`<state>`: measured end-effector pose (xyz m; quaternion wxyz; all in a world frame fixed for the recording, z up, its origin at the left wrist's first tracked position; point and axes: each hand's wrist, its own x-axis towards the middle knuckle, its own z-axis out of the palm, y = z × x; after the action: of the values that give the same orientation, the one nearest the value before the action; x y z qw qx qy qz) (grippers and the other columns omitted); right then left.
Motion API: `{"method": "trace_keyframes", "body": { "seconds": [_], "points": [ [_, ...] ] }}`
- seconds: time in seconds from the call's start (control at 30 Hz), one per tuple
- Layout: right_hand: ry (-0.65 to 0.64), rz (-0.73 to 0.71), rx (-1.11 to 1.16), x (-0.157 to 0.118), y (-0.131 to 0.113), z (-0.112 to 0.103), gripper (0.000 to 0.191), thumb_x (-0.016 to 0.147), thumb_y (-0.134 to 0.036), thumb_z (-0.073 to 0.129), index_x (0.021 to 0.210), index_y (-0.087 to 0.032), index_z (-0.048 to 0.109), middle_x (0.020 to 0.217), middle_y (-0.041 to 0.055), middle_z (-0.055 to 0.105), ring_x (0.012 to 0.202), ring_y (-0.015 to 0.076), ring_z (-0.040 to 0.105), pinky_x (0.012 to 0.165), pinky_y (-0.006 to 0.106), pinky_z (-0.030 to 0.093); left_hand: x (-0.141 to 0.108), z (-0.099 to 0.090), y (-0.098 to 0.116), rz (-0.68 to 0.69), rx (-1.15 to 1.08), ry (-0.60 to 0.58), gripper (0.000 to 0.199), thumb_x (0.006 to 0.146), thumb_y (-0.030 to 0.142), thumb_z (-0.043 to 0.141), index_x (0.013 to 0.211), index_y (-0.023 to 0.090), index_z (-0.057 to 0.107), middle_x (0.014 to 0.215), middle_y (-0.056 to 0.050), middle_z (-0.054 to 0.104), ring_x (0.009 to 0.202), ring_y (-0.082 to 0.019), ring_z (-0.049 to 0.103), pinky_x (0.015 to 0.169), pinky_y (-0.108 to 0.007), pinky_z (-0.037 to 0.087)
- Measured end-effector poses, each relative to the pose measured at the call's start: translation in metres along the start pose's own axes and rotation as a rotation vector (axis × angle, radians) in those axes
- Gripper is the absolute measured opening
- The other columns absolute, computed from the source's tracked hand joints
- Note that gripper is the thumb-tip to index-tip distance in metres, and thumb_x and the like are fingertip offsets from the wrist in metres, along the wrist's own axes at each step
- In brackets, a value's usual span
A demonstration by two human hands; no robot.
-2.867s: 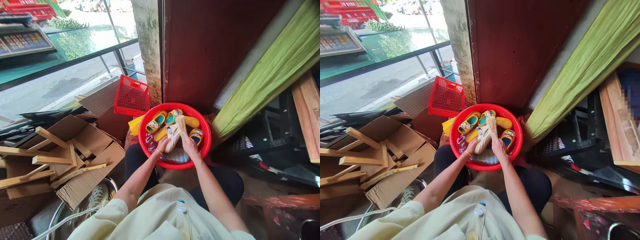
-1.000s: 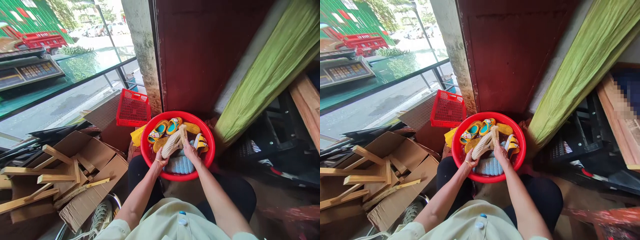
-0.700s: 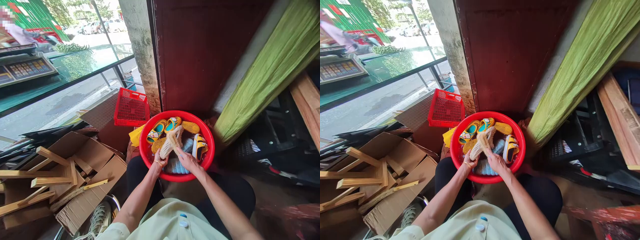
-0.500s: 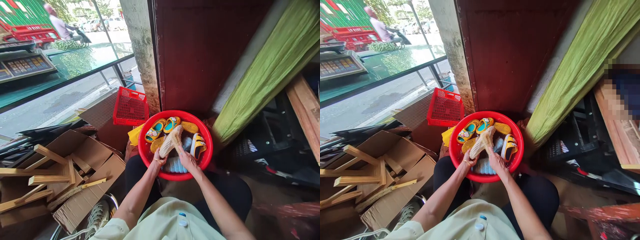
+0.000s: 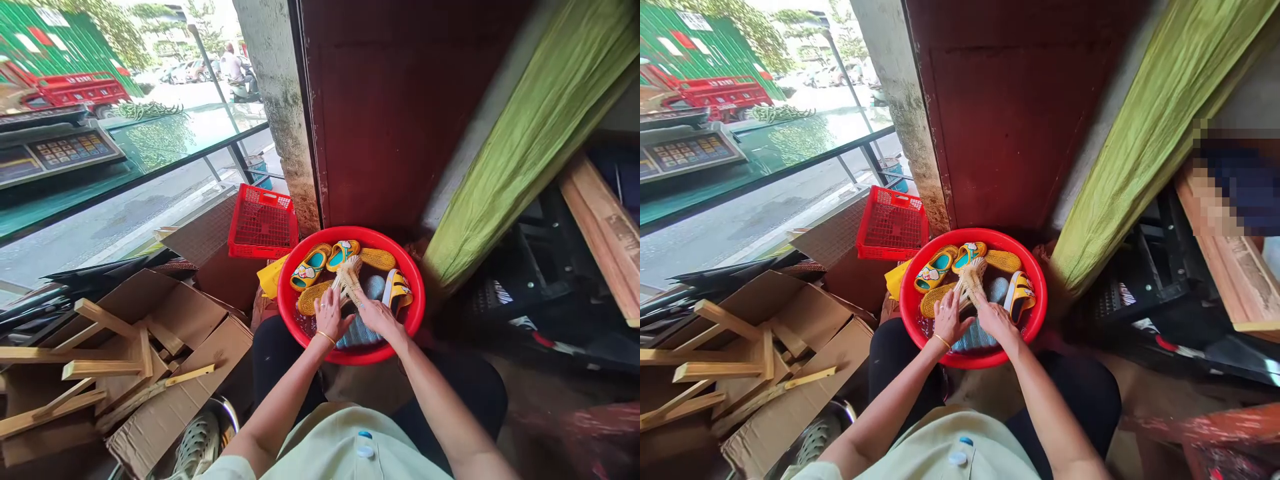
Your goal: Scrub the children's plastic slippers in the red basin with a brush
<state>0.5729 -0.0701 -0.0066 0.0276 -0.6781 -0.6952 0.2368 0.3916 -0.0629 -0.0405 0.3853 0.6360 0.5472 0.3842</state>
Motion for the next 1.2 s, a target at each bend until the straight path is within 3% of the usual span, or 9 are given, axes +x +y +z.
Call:
{"method": "trace_keyframes", "body": {
  "seconds": [0.1, 0.23, 0.33, 0.5, 0.67, 0.77, 0.93, 1.07, 1.2],
  "points": [
    [0.033, 0.089, -0.025, 0.023, -0.001, -0.017, 0.064, 0.102, -0.019, 0.040, 0.165, -0.020, 0.035, 0.115, 0.0196, 0.077, 0.105, 0.0291, 0.075, 0.090, 0.038, 0.052, 0.011, -0.002, 0.000, -0.038, 0.038, 0.006, 0.062, 0.075, 0.019, 0.080, 0.135, 0.025, 0.063, 0.157, -0.016, 0.052, 0.154, -0.038, 0.034, 0.129, -0.057, -0.007],
    [0.066, 0.118, -0.014, 0.043, -0.001, -0.028, 0.063, 0.101, -0.014, 0.035, 0.164, -0.013, 0.035, 0.118, 0.0208, 0.076, 0.105, 0.0277, 0.074, 0.090, 0.037, 0.052, 0.010, -0.011, -0.010, -0.021, 0.051, 0.023, 0.060, 0.071, 0.008, 0.075, 0.127, 0.028, 0.070, 0.145, -0.013, 0.061, 0.148, -0.039, 0.041, 0.129, -0.056, -0.011],
    [0.040, 0.074, -0.024, 0.032, -0.005, -0.015, 0.063, 0.102, -0.017, 0.038, 0.165, -0.015, 0.034, 0.117, 0.0192, 0.077, 0.108, 0.0284, 0.073, 0.093, 0.036, 0.050, 0.004, -0.017, -0.017, -0.049, -0.008, 0.079, 0.056, 0.068, 0.008, 0.076, 0.120, 0.030, 0.073, 0.139, -0.012, 0.065, 0.151, -0.039, 0.035, 0.129, -0.055, -0.013],
    [-0.080, -0.093, -0.094, -0.006, -0.011, 0.009, 0.066, 0.101, -0.024, 0.047, 0.165, -0.031, 0.034, 0.116, 0.0128, 0.078, 0.107, 0.0295, 0.074, 0.093, 0.038, 0.052, 0.005, -0.013, -0.026, 0.025, 0.085, 0.101, 0.061, 0.068, 0.007, 0.072, 0.126, 0.027, 0.069, 0.144, -0.014, 0.061, 0.157, -0.038, 0.026, 0.128, -0.058, -0.015],
    [-0.004, 0.119, -0.115, 0.010, -0.003, -0.006, 0.065, 0.103, -0.023, 0.040, 0.167, -0.017, 0.029, 0.117, 0.0221, 0.076, 0.106, 0.0322, 0.074, 0.090, 0.041, 0.053, 0.003, -0.011, -0.021, 0.058, 0.050, 0.068, 0.060, 0.072, 0.011, 0.072, 0.130, 0.027, 0.067, 0.143, -0.014, 0.061, 0.150, -0.040, 0.038, 0.127, -0.061, -0.012],
    [0.031, 0.159, -0.022, 0.020, 0.003, -0.011, 0.063, 0.104, -0.025, 0.036, 0.166, -0.013, 0.030, 0.112, 0.0209, 0.078, 0.101, 0.0299, 0.076, 0.084, 0.036, 0.055, -0.001, -0.014, -0.016, 0.048, -0.034, 0.053, 0.055, 0.072, 0.019, 0.079, 0.126, 0.028, 0.070, 0.141, -0.013, 0.062, 0.142, -0.040, 0.047, 0.128, -0.058, -0.010],
    [-0.022, 0.034, 0.150, -0.026, 0.006, 0.021, 0.065, 0.102, -0.030, 0.038, 0.166, -0.015, 0.033, 0.092, 0.0138, 0.079, 0.085, 0.0281, 0.077, 0.073, 0.033, 0.056, 0.003, -0.017, -0.024, -0.007, -0.123, 0.104, 0.044, 0.080, 0.034, 0.080, 0.123, 0.026, 0.072, 0.141, -0.015, 0.062, 0.143, -0.040, 0.046, 0.130, -0.055, 0.008],
    [-0.220, 0.086, 0.474, -0.080, 0.005, 0.053, 0.069, 0.103, -0.037, 0.036, 0.169, -0.027, 0.023, 0.080, 0.0039, 0.074, 0.049, 0.0188, 0.066, 0.047, 0.027, 0.051, 0.011, -0.016, -0.033, -0.058, -0.288, 0.151, 0.039, 0.080, 0.034, 0.082, 0.117, 0.025, 0.073, 0.138, -0.014, 0.063, 0.141, -0.037, 0.047, 0.128, -0.048, 0.024],
    [-0.324, 0.113, 0.660, -0.089, -0.012, 0.067, 0.068, 0.102, -0.037, 0.039, 0.168, -0.025, 0.026, 0.076, -0.0004, 0.069, 0.041, 0.0133, 0.059, 0.038, 0.021, 0.042, 0.014, -0.016, -0.033, -0.164, -0.410, 0.202, 0.035, 0.077, 0.028, 0.086, 0.110, 0.026, 0.073, 0.132, -0.011, 0.067, 0.140, -0.034, 0.050, 0.128, -0.045, 0.026]
  ]
}}
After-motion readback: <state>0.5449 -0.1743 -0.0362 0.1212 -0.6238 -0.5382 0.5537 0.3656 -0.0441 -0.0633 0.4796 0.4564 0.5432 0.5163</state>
